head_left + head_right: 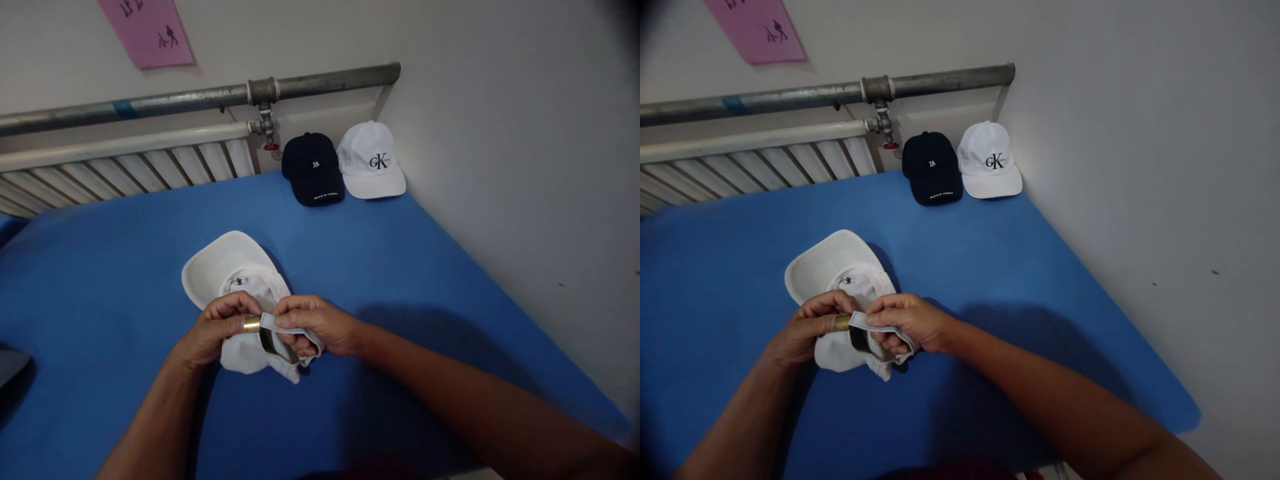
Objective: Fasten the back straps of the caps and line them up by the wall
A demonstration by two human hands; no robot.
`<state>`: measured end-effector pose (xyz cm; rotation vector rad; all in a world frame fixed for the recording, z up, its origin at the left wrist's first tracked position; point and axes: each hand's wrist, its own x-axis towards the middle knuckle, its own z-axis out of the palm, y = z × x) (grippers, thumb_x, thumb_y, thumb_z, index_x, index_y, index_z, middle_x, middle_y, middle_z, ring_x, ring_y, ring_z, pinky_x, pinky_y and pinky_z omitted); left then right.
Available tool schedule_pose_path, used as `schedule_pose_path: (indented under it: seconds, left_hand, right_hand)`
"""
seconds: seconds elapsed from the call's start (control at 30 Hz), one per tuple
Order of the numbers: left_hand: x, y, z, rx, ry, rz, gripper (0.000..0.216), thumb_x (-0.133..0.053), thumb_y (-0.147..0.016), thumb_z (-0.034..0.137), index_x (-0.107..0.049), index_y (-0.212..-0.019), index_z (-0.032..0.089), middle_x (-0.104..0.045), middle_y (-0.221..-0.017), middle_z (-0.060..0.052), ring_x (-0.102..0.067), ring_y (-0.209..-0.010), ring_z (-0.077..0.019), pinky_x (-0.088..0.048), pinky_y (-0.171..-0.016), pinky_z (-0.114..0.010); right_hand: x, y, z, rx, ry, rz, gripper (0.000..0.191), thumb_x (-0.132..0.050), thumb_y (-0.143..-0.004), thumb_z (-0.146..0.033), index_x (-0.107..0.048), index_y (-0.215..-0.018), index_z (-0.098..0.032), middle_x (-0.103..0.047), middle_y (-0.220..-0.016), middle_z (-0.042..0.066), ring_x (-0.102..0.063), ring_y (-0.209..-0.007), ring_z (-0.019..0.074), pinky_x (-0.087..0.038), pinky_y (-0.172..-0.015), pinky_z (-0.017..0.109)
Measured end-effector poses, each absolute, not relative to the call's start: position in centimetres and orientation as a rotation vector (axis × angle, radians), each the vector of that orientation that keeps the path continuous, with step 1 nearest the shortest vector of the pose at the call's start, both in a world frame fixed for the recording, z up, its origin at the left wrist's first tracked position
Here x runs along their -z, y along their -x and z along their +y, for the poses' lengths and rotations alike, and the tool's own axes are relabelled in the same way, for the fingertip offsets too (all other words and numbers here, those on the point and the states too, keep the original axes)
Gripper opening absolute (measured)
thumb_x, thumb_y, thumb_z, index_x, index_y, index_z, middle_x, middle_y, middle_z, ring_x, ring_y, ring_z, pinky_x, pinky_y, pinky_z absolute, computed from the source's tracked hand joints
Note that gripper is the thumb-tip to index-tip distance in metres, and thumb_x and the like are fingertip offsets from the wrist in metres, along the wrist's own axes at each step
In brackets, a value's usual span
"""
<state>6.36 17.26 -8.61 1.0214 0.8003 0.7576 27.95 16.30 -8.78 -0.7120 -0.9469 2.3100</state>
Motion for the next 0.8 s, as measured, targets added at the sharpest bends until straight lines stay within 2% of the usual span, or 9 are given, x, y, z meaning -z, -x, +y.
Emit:
schedule_pose_path:
  seconds: [0.27, 0.5, 0.8]
  left_hand:
    - [8.51, -6.45, 17.31, -0.76, -1.039, 0.797, 0.016, -0.08, -0.068, 0.026, -0.072, -0.077, 0.015, -0.067, -0.068, -0.003, -0.059, -0.059, -0.012, -0.045, -0.056, -0.02]
    - [8.33, -6.61, 17.34, -0.759, -1.069, 0.818, 0.015, -0.081, -0.069, 0.028, -0.073, -0.074, 0.016, -0.067, -0.069, -0.002, -0.059, -0.06, -0.0109, -0.046, -0.057, -0.019]
    - [8.37, -6.76, 17.31, -0.775, -1.099, 0.83, 0.015, -0.08, -0.07, 0.029, -0.074, -0.076, 0.017, -0.068, -0.075, -0.003, -0.061, -0.069, -0.0132, -0.048, -0.066, -0.022]
  right_hand:
    - [8.95, -27.86, 16.34, -2.354, 0.685, -0.951, 0.009, -0.064, -0.077, -0.023, -0.058, -0.079, -0.016, -0.053, -0.051, -0.006, -0.039, -0.036, 0.0041, -0.03, -0.034, 0.015]
    - [9.42, -27.78, 16.46, -2.427, 0.647, -0.904, 0.014, -0.067, -0.076, -0.025, -0.057, -0.08, -0.017, -0.052, -0.05, -0.006, -0.038, -0.036, 0.0041, -0.03, -0.034, 0.015]
    - [9.33, -27.7, 16.54, -2.401, 0.731, -0.985, 0.012, -0.066, -0.077, -0.024, -0.058, -0.082, -0.016, -0.053, -0.051, -0.006, -0.041, -0.036, 0.0048, -0.031, -0.035, 0.016]
